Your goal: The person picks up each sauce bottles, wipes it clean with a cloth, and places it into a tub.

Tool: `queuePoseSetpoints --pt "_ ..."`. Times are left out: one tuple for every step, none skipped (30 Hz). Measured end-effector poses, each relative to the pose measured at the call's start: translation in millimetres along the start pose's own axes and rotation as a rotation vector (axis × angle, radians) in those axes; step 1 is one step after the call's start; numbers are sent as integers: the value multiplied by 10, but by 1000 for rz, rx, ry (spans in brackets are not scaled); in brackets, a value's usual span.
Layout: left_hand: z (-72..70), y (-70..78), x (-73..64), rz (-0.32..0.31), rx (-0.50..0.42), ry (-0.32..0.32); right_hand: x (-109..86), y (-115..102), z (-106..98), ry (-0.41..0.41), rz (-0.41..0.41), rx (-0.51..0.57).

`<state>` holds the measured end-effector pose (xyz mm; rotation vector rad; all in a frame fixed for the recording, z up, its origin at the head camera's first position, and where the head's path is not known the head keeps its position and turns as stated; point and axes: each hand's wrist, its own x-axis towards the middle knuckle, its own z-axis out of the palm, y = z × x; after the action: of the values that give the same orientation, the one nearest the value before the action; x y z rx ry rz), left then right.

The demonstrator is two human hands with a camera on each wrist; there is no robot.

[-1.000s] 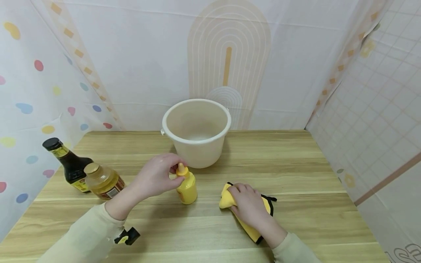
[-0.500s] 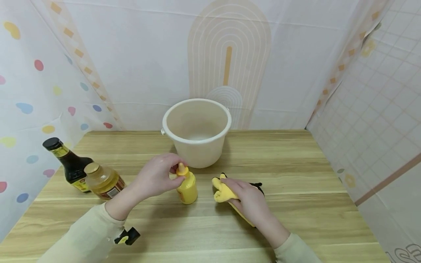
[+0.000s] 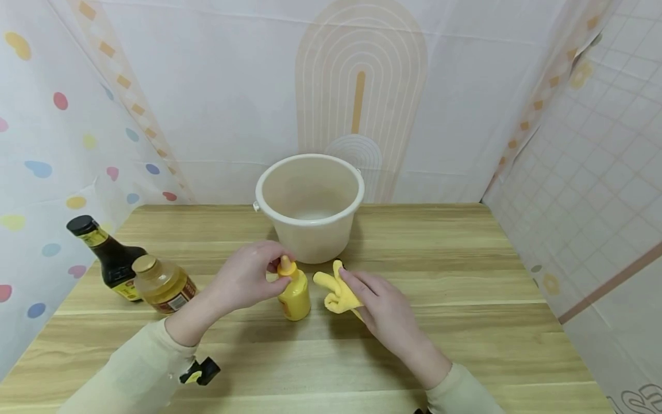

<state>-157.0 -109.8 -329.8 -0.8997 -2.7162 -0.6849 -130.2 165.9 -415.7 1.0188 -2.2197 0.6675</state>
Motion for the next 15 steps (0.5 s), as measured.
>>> queuePoseSetpoints --pt "0 -1 -1 2 -1 2 19 -7 6 19 -4 15" --pt "0 -2 -3 4 -2 5 40 -15 15 35 -6 31" --pt "0 -3 -5 6 -3 9 60 -25 26 45 -2 46" --pt "1 -5 -7 10 -3 13 85 -36 42 58 -4 57" --pt "2 -6 -9 12 -2 16 108 -51 56 62 0 68" --pt "2 -8 -12 14 -3 19 130 -64 74 71 1 79" --pt "4 -10 -13 18 -2 23 152 -76 92 78 9 87" --pt "6 -12 -13 22 -1 26 171 -85 111 86 23 95" --pt "8 -13 -14 26 0 30 188 -93 130 95 39 99" --pt "10 -14 -13 30 0 31 204 -98 149 105 61 100" --pt "11 -14 -13 32 0 33 219 -106 162 116 89 100" --pt "12 -14 -13 33 1 33 235 -115 172 130 118 99" --pt "13 -13 -11 34 0 33 250 -123 184 139 150 97" --pt "13 -12 -11 33 -3 31 266 -135 192 146 179 96" --pt "12 -11 -12 31 -5 30 286 -147 201 149 202 95"
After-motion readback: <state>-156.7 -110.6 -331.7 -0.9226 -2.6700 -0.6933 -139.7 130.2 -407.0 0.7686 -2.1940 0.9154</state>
